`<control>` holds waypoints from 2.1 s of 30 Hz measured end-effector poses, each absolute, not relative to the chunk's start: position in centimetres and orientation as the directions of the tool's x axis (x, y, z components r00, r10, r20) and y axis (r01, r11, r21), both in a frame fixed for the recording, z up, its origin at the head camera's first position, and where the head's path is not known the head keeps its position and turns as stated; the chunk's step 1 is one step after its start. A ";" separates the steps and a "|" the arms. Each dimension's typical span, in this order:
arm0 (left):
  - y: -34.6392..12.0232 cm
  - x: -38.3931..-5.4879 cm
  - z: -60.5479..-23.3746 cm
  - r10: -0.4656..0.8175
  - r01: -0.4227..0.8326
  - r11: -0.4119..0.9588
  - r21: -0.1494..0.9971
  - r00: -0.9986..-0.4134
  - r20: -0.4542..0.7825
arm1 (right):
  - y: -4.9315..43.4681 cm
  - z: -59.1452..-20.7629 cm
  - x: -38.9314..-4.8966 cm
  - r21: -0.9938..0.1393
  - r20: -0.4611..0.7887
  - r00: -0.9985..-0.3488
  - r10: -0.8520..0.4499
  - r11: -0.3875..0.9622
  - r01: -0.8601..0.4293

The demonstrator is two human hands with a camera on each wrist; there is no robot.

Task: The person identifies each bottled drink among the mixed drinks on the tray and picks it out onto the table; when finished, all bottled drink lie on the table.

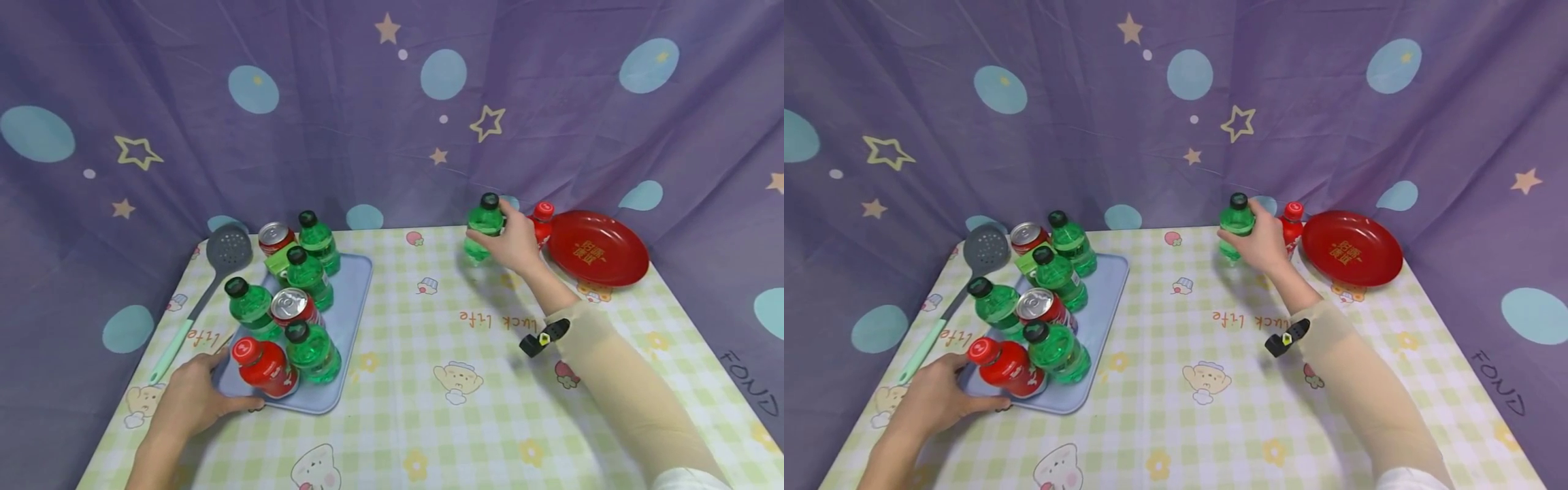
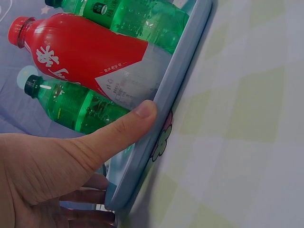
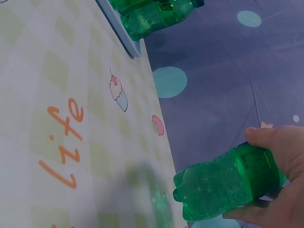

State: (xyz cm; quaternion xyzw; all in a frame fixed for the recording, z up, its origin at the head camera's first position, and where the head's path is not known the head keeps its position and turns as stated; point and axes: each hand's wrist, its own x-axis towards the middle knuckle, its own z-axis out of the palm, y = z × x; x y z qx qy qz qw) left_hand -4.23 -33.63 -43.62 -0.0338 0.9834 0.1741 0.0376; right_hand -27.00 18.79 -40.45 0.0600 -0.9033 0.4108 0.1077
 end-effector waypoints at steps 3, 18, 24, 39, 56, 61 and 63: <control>-33.6 -4.1 -43.6 -0.055 -0.081 0.936 0.344 -0.995 -0.085 | 19.0 -40.4 -26.9 -0.723 0.230 -0.973 -0.025 0.665 -0.188; -33.6 -4.0 -43.4 -0.102 -0.143 0.931 0.335 -0.985 -0.138 | 19.2 -41.4 -26.7 -0.700 0.189 -0.980 -0.054 0.693 -0.173; -33.6 -4.2 -43.4 -0.099 -0.140 0.931 0.338 -0.986 -0.138 | 19.2 -41.7 -26.6 -0.685 0.192 -0.980 -0.058 0.707 -0.176; -33.0 -4.8 -43.4 -0.063 -0.099 0.938 0.331 -0.991 -0.117 | 19.3 -41.0 -27.2 -0.667 0.350 -0.937 0.012 0.705 -0.241; -33.3 -4.7 -43.1 -0.037 -0.062 0.948 0.311 -0.996 -0.086 | 13.3 -34.2 -29.1 -0.522 0.596 -0.774 -0.213 0.630 -0.575; -33.6 -4.7 -43.4 -0.019 -0.038 0.947 0.318 -0.998 -0.065 | 10.2 -33.8 -29.2 -0.575 0.563 -0.788 -0.249 0.566 -0.590; -33.7 -4.6 -43.5 -0.019 -0.040 0.947 0.318 -0.998 -0.067 | 8.9 -33.7 -29.4 -0.600 0.548 -0.794 -0.264 0.537 -0.593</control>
